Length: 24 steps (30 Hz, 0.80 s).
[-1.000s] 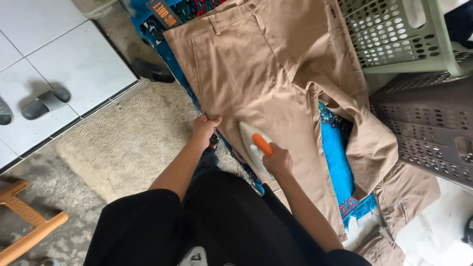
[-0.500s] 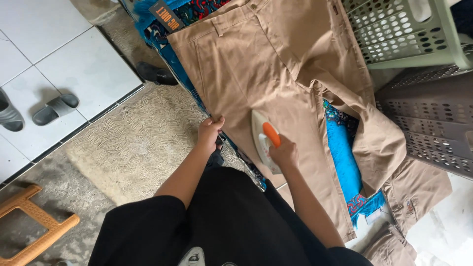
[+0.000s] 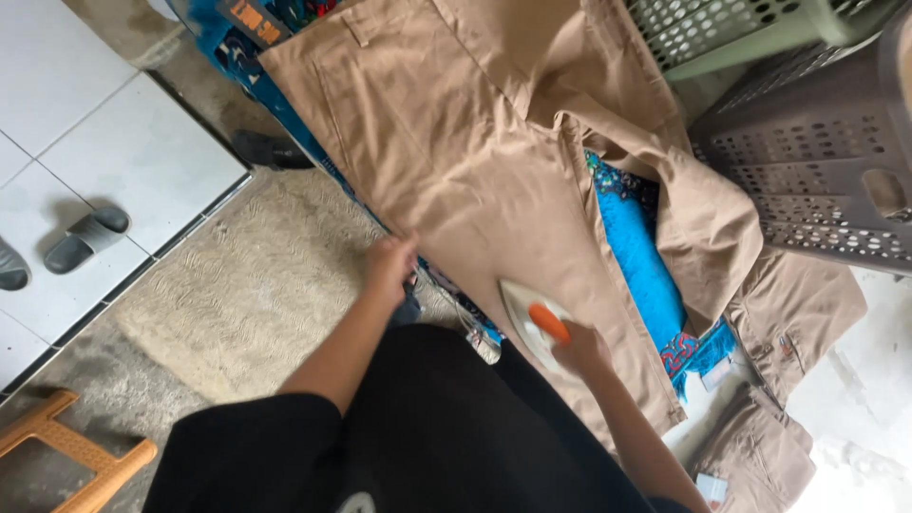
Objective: The person irons a pair of brown trousers laid flat on a blue patterned mat. They use a white and orange iron to smooth the fabric, moving it back and forth across the legs and waist area while holding the garment in place with their other hand.
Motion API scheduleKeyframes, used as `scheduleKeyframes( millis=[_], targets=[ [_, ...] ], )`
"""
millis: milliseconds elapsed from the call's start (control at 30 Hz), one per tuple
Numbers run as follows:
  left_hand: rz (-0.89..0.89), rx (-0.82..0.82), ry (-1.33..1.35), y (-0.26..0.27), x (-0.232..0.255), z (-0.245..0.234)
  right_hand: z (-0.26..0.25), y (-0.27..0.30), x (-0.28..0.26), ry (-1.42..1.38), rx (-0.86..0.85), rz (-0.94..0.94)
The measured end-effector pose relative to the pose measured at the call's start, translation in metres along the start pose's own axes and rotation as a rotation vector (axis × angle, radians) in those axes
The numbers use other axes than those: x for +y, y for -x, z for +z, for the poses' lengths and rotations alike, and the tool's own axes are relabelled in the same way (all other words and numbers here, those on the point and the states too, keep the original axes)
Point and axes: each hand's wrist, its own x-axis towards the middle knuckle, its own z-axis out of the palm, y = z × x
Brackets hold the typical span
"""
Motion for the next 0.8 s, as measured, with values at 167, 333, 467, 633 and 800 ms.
scheduleKeyframes(
  millis=[167, 333, 467, 633, 800],
  targets=[
    [-0.139, -0.142, 0.025, -0.024, -0.119, 0.024, 0.04, -0.019, 0.033, -0.054, 0.066, 0.034],
    [-0.106, -0.077, 0.035, 0.013, -0.094, 0.026, -0.02, -0.038, -0.027, -0.057, 0.136, -0.02],
    [0.007, -0.065, -0.004, 0.004, -0.104, 0.028, -0.046, -0.118, 0.013, -0.268, 0.381, -0.13],
    [-0.042, -0.151, -0.035, 0.032, -0.108, 0.038, -0.024, -0.092, 0.018, -0.079, 0.28, -0.115],
    [-0.09, -0.21, -0.173, 0.069, -0.124, 0.05, 0.064, -0.018, 0.059, 0.001, 0.079, -0.021]
  ],
)
